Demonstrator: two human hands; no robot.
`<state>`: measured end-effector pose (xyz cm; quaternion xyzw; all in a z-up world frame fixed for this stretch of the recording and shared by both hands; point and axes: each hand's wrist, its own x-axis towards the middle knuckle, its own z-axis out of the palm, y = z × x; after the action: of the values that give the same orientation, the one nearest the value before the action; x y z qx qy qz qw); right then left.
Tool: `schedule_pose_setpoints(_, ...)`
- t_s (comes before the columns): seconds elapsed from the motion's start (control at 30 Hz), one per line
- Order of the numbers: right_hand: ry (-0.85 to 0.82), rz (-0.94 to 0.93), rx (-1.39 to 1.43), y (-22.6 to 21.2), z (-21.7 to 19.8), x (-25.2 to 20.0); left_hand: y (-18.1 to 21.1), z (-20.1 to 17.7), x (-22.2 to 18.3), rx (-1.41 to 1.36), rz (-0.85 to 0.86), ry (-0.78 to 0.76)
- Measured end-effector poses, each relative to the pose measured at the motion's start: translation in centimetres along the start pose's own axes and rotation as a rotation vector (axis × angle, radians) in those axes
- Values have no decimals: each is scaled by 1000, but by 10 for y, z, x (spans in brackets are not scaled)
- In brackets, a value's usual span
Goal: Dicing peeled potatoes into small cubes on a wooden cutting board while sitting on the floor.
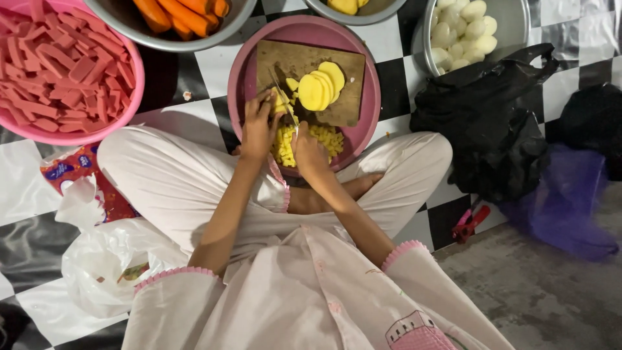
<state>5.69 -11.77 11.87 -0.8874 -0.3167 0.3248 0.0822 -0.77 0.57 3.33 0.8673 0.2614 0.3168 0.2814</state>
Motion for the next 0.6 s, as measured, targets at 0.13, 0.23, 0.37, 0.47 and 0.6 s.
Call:
schedule_pose_setpoints(0.13,-17,3,22,0,8,8,2,-3,3,-27,-19,-9)
schedule_pose_setpoints(0.23,-8,20,21,0,19,25,2,-3,1,-75,-42,-8)
schedule_pose_setpoints(0.37,-25,23,55,-5,11,33,2,-6,3,-142,-68,-32)
schedule_pose_setpoints(0.47,-46,16,67,-11,-1,27,-2,-3,2,-121,-88,-50)
schedule_pose_setpoints(0.6,-25,1,41,1,4,30,-3,-3,1,-168,-139,-54)
